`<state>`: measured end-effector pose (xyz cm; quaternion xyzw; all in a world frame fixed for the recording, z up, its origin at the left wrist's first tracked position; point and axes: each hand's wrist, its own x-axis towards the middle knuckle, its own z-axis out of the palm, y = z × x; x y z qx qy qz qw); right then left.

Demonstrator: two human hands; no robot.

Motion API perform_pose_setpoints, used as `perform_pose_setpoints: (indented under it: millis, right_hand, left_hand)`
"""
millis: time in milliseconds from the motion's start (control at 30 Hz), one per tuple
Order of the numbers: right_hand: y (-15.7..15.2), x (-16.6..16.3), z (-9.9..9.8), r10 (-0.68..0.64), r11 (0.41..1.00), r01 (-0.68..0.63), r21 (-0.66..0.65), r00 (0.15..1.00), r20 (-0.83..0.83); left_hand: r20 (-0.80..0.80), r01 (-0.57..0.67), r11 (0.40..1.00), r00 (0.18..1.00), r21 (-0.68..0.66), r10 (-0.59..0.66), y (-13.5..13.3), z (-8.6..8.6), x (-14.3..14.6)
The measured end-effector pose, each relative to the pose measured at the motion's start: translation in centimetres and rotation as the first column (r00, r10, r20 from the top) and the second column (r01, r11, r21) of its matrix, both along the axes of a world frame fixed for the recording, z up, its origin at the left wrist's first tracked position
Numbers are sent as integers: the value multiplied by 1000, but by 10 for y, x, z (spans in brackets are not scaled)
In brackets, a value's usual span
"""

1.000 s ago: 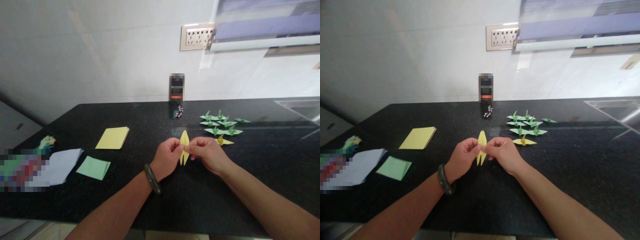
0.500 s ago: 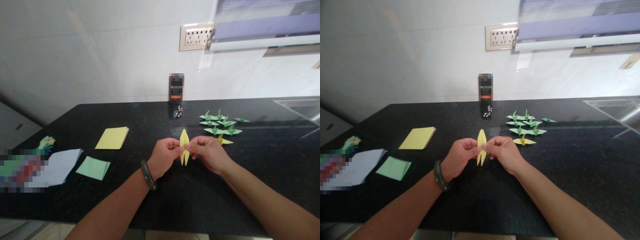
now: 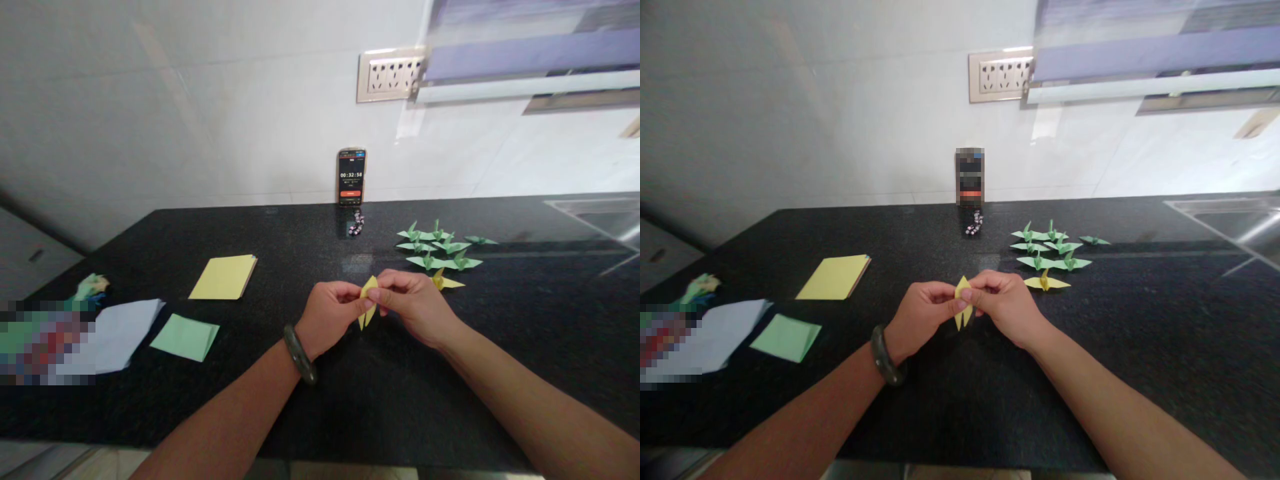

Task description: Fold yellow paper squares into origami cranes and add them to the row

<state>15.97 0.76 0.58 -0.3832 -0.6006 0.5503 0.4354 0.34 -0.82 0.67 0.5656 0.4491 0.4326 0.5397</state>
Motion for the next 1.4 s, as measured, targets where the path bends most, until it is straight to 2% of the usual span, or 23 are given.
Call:
perform_pose_setpoints:
  millis: [67, 267, 533, 733, 933, 1033, 1100, 1200, 1300, 1400]
  right_hand:
    - [-1, -1, 0, 14, 1000, -14, -21, 1000, -10]
    - [-2, -6, 2, 11, 994, -15, -110, 999, -34]
    - [-4, -8, 2, -18, 992, 12, -122, 999, -45]
    - [-5, -6, 0, -71, 997, 72, -41, 997, 4]
    - [-7, -9, -6, -117, 990, 109, -94, 990, -78]
    - [-4, -10, -7, -156, 983, 146, -111, 984, -88]
    - [-1, -8, -6, -179, 976, 162, -143, 977, -116]
    - [2, -6, -2, -203, 968, 184, -171, 974, -104]
    - [-1, -8, -1, -70, 980, 73, -188, 997, 20]
    - [-7, -13, -1, 36, 975, -8, -221, 992, 122]
  left_hand:
    - [-47, 24, 999, 999, 23, -23, 0, 1, -1]
    - [-118, -44, 998, 992, 43, 49, -1, -2, 0]
    - [-151, -31, 998, 988, 52, 38, -4, 1, 2]
    - [-125, -4, 1000, 992, 29, 8, -3, 2, 2]
    - [-124, 65, 998, 990, -12, -66, -6, 2, 5]
    - [-55, 52, 996, 997, -69, -56, -5, 2, 5]
    - [55, -15, 991, 998, -131, 23, -3, 1, 4]
    - [257, -85, 968, 955, -237, 147, 2, 0, 2]
    - [365, -100, 962, 911, -255, 192, 4, -2, 3]
    - [352, -161, 964, 908, -211, 229, 3, -3, 4]
